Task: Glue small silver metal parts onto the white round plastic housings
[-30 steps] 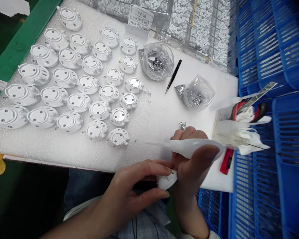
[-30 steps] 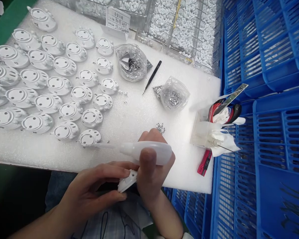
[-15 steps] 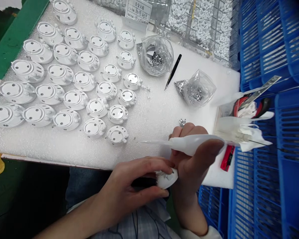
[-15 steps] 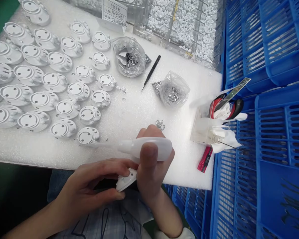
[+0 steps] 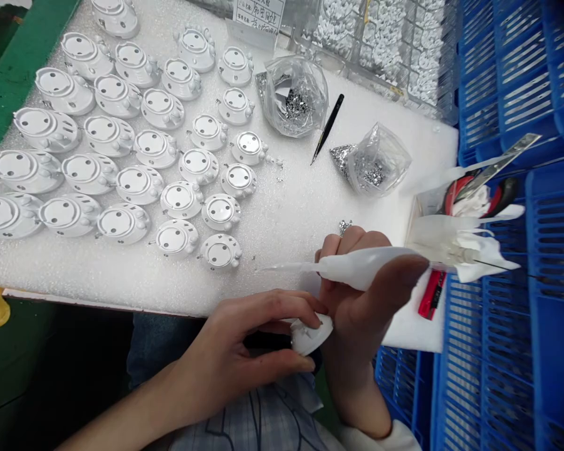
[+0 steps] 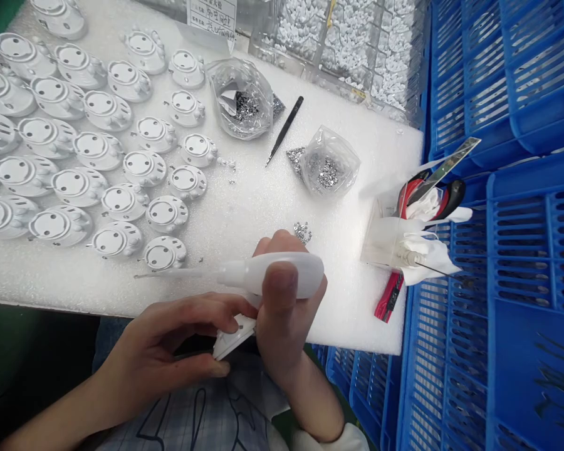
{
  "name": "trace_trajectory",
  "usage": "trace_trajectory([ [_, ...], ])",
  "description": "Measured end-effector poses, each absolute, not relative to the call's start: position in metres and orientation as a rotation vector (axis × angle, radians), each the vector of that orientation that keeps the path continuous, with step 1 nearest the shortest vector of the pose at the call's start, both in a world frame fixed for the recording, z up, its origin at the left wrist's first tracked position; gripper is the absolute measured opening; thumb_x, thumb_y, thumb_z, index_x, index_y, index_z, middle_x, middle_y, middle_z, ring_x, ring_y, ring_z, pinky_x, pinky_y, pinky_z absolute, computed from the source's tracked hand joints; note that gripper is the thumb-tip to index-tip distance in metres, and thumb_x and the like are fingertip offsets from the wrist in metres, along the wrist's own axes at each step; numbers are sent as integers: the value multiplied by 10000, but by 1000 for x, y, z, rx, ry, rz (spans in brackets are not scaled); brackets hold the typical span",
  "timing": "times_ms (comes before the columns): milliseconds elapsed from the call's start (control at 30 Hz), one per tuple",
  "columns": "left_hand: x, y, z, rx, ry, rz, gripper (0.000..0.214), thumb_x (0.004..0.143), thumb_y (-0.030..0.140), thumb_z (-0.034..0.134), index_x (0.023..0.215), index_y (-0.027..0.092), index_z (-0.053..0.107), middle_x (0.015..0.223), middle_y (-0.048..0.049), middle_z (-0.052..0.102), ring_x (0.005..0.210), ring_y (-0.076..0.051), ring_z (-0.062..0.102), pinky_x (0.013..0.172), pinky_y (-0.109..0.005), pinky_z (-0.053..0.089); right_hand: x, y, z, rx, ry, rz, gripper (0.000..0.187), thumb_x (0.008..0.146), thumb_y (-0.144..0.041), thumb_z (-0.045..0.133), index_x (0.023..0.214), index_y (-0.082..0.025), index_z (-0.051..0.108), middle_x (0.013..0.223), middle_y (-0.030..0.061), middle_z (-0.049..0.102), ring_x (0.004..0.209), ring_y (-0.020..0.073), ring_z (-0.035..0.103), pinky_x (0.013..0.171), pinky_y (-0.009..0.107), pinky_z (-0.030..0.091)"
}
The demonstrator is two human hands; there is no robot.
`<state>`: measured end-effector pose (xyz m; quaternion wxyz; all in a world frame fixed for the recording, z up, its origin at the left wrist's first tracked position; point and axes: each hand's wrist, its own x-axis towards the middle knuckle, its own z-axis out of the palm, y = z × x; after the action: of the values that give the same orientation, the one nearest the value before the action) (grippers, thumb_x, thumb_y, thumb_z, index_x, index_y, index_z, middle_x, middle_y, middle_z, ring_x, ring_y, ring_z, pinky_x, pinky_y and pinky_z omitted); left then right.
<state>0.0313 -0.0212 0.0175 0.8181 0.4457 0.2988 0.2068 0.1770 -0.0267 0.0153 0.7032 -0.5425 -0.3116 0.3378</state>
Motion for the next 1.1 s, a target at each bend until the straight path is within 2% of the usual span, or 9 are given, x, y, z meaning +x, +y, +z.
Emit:
trace_trajectory([
  [167,32,-24,17,824,659,461,239,816,142,847,1009,241,745,1181,4,771,1056,-160,737,936,-224,581,173,-26,16,-1199,-625,752,578,895,-657,630,612,-229,364,548,-76,269,470,93,257,461,284,235],
  [300,29,-26,12,893,572,496,309,841,90,813,1073,282,743,1242,27,751,1119,-145,720,951,-188,568,175,-27,16,-1176,-607,772,581,905,-654,618,612,-229,354,552,-76,262,469,93,252,459,275,237],
  [400,27,-26,12,967,577,494,284,852,139,821,1084,285,745,1259,21,748,1143,-151,713,945,-181,567,176,-27,16,-1174,-606,735,580,909,-643,625,612,-226,353,567,-74,263,484,93,261,465,268,259],
  [567,27,-25,17,1031,629,498,215,866,213,821,1061,266,746,1244,-1,760,1127,-166,722,938,-200,581,174,-28,18,-1196,-600,750,600,909,-671,606,612,-222,342,574,-74,262,480,88,261,440,255,257],
  [767,27,-24,12,1179,593,546,221,896,199,789,1101,261,736,1271,-15,750,1167,-190,719,1009,-248,568,170,-27,13,-1188,-631,751,604,911,-667,599,600,-215,347,541,-78,284,454,76,286,453,259,265],
  [967,29,-21,10,1279,583,552,224,913,218,771,1131,260,741,1262,-39,760,1152,-223,733,1005,-302,579,172,-28,10,-1188,-617,797,580,891,-655,630,619,-218,363,556,-79,291,472,81,297,467,266,259],
  [1100,29,-21,9,1286,574,565,237,911,200,770,1137,263,740,1278,-35,758,1158,-217,732,1011,-290,572,172,-27,10,-1205,-627,770,582,895,-652,626,613,-217,362,560,-77,281,480,83,295,473,267,263],
])
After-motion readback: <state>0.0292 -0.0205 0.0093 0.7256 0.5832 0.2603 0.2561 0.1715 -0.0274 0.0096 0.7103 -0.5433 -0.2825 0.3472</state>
